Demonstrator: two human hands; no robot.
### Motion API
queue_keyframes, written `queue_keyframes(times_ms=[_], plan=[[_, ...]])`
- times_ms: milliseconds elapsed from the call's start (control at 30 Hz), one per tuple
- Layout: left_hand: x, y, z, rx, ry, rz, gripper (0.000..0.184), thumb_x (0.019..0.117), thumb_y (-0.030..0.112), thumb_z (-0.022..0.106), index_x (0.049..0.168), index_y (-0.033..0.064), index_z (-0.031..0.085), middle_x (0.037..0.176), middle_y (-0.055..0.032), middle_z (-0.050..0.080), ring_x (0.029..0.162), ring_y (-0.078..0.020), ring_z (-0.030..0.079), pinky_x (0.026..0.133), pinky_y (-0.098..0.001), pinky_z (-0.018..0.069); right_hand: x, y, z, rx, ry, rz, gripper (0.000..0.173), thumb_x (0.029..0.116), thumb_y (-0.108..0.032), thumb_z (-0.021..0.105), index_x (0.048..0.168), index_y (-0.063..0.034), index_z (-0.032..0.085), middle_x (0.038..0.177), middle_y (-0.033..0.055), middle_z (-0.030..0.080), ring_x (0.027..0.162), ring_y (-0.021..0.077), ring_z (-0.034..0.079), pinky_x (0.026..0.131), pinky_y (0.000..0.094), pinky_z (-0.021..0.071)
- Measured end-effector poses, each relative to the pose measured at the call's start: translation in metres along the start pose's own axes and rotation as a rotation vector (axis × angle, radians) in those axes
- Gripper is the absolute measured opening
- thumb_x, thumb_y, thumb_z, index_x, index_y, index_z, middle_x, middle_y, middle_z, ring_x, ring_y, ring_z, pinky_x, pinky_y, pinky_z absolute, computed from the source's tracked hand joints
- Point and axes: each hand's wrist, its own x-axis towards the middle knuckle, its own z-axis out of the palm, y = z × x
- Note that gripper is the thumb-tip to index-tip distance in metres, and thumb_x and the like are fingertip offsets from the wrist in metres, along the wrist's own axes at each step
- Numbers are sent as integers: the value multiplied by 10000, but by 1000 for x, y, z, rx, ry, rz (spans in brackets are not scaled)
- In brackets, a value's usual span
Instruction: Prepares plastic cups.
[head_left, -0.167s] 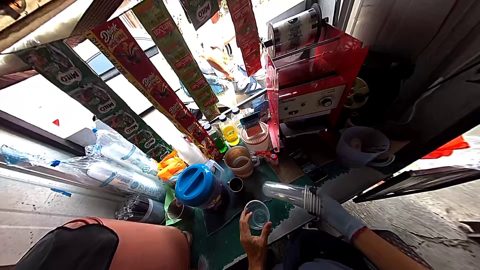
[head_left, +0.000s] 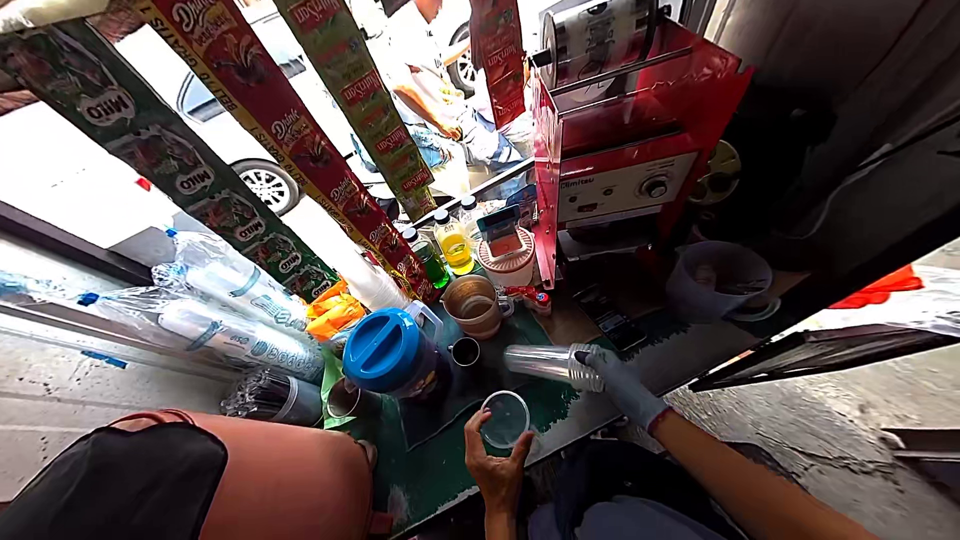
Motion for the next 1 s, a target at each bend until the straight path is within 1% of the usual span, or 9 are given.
queue_keyframes(times_ms=[100, 167, 267, 400, 467, 600, 733, 833, 1000], plan=[[7, 17, -8, -423, -8, -228, 914, 721, 490, 893, 1308, -45, 441, 1124, -106, 686, 1041, -172, 712, 939, -343, 603, 21, 0, 6, -138, 27, -11, 767, 994, -538, 567, 1549, -50, 362, 1431, 220, 540, 1299, 312, 555, 1070, 509, 471], [11, 21, -16, -666, -14, -331, 1077, 722, 616, 850, 1418, -4, 309, 1102, -112, 688, 967, -235, 731, 874, -415, 629, 24, -6, 4, -358, 70, -30, 829, 1018, -539, 538, 1597, -8, 274, 1550, 267, 421, 1429, 386, 433, 1164, 562, 361], [19, 33, -34, -777, -63, -386, 1194, 762, 729, 731, 1519, -15, 184, 1127, -139, 712, 976, -239, 735, 875, -404, 620, 6, -23, 2, -598, 143, -152, 787, 979, -435, 627, 1557, 20, 349, 1515, 285, 442, 1407, 423, 436, 1163, 570, 347], [33, 57, -57, -838, -516, -380, 1252, 802, 713, 699, 1589, -26, 65, 1170, -206, 712, 1000, -293, 733, 917, -429, 604, -50, -65, 12, -519, -119, -293, 433, 1001, -297, 587, 1381, -91, 610, 1305, 108, 671, 1195, 228, 639, 1032, 472, 496], [37, 73, -56, -833, -819, -383, 1277, 802, 675, 737, 1591, -34, 28, 1168, -210, 710, 980, -290, 733, 895, -433, 608, -75, -79, 17, -536, -246, -393, 398, 983, -319, 590, 1327, -130, 658, 1283, 39, 692, 1188, 153, 651, 1022, 396, 529], [31, 78, -39, -764, -1109, -501, 1276, 794, 584, 811, 1598, -42, 44, 1148, -202, 713, 974, -264, 731, 895, -426, 604, -88, -82, 28, -744, -224, -535, 477, 954, -382, 616, 1350, -120, 656, 1374, 119, 626, 1329, 272, 538, 1118, 470, 415], [23, 22, -35, -684, -1026, -582, 1207, 780, 643, 783, 1546, -104, 226, 1115, -174, 736, 954, -238, 736, 875, -403, 606, -57, -51, 36, -654, -267, -298, 496, 991, -368, 586, 1388, -70, 600, 1342, 132, 638, 1238, 256, 609, 1061, 481, 477], [15, -13, -46, -563, -914, -681, 993, 746, 437, 873, 1454, -106, 437, 1128, -162, 735, 989, -221, 727, 912, -386, 592, -47, -33, 57, -613, -314, -159, 563, 983, -405, 606, 1430, -67, 549, 1301, 119, 664, 1175, 240, 644, 1028, 474, 499], [10, -9, -66, -510, -982, -687, 868, 680, 328, 921, 1361, -74, 563, 1127, -110, 739, 989, -165, 719, 905, -332, 591, -31, -23, 121, -665, -333, 49, 938, 866, -552, 721, 1566, -57, 341, 1304, 225, 632, 1201, 379, 615, 1017, 598, 477]])
